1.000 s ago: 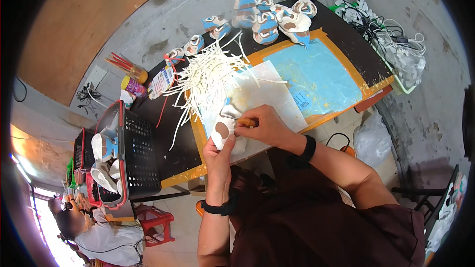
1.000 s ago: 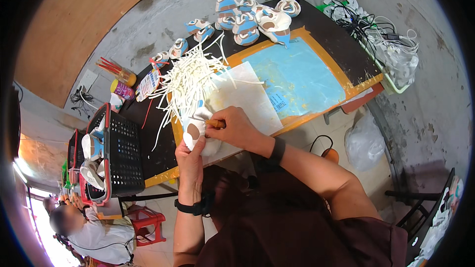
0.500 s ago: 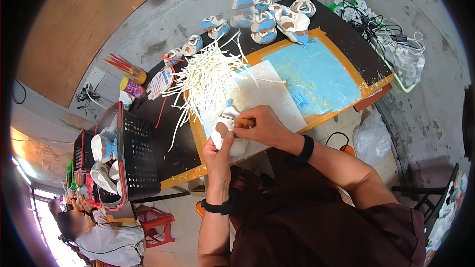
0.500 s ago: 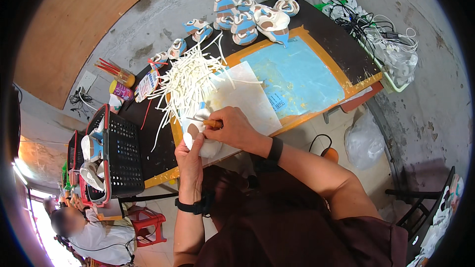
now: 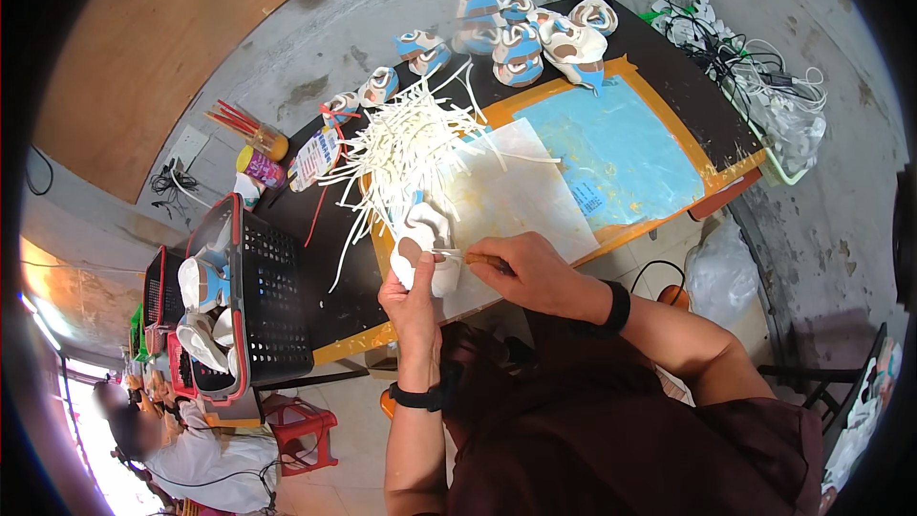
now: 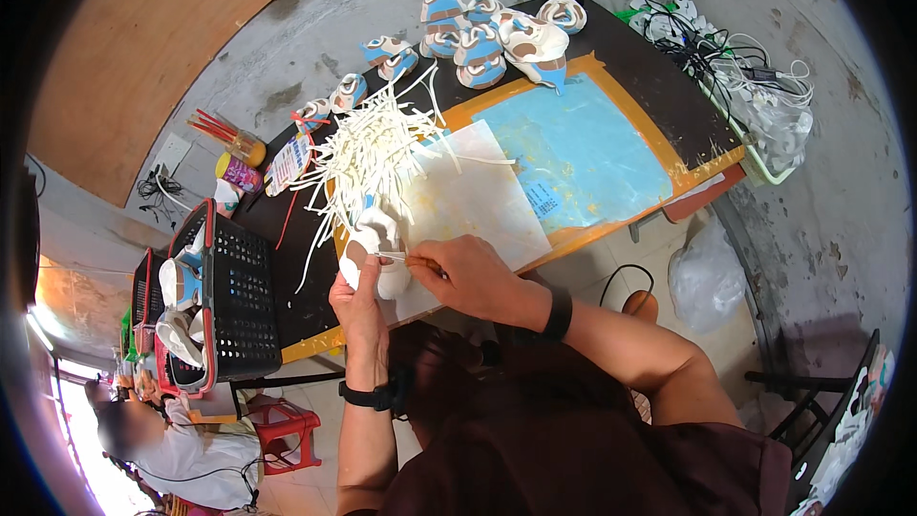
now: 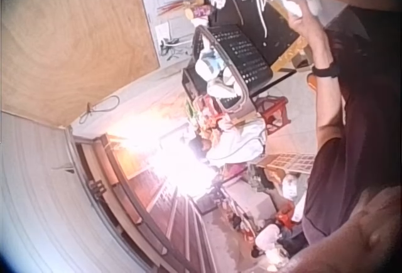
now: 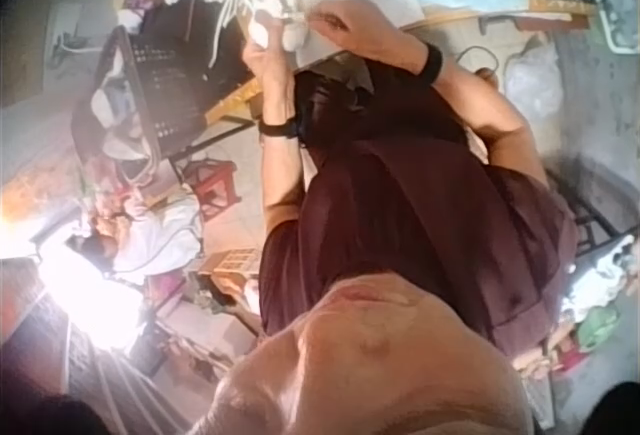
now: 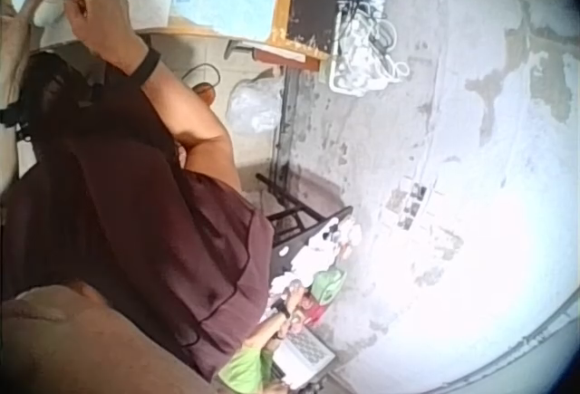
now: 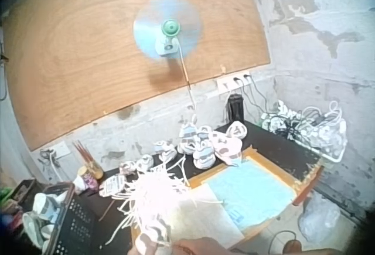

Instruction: Cleaning and scraping excess material from shoe upper components using a small tool.

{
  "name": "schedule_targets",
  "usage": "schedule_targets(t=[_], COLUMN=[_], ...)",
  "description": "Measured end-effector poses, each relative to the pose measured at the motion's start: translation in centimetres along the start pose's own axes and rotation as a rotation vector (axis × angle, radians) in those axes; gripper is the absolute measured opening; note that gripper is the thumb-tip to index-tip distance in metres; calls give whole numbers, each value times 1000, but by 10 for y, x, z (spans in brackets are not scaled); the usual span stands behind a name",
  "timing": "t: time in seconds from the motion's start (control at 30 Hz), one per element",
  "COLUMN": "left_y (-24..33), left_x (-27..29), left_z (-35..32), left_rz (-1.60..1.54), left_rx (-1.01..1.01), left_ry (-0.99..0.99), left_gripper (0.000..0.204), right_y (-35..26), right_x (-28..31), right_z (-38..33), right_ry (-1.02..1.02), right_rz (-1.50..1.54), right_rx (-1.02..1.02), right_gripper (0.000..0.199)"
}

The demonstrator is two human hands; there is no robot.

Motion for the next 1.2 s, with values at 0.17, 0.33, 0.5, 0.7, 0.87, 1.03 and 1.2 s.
schedule_targets(t=[0.17,0.33,0.5,0.7,0.87,1.03,1.2], left_y=[1,1,2,1,2,-1,-9], left_x=[-1,-2,-2,-2,-3,-7,-7], left_z=[-1,-2,-2,-3,-4,-4,4], left_rz=[0,2,1,14,60,127,162], left_rx=[-2,-17,-18,-24,-46,-98,-126], left_ry=[0,-17,-22,-14,1,-30,-57], left_gripper=[19,19,19,19,19,19,25], right_y=[3,10,7,8,8,6,17], right_x=[-5,-9,-8,-9,-11,-18,-28], right_z=[0,1,3,5,6,6,9], right_ry=[-108,-105,-92,-134,-87,-28,23], right_rz=[-82,-68,-59,-93,-94,-154,-195], right_rx=[-35,-17,8,-20,-30,-34,-61], right_gripper=[23,22,20,21,22,23,24])
Point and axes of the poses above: each hand's wrist, its own z-axis towards the middle knuckle, its own x-axis out of the back of the hand, y = z × x, the point moved 5 cm from there along z, towards the middle knuckle, and after that the axes turned 6 degrees about x, right-handed, at the moved point
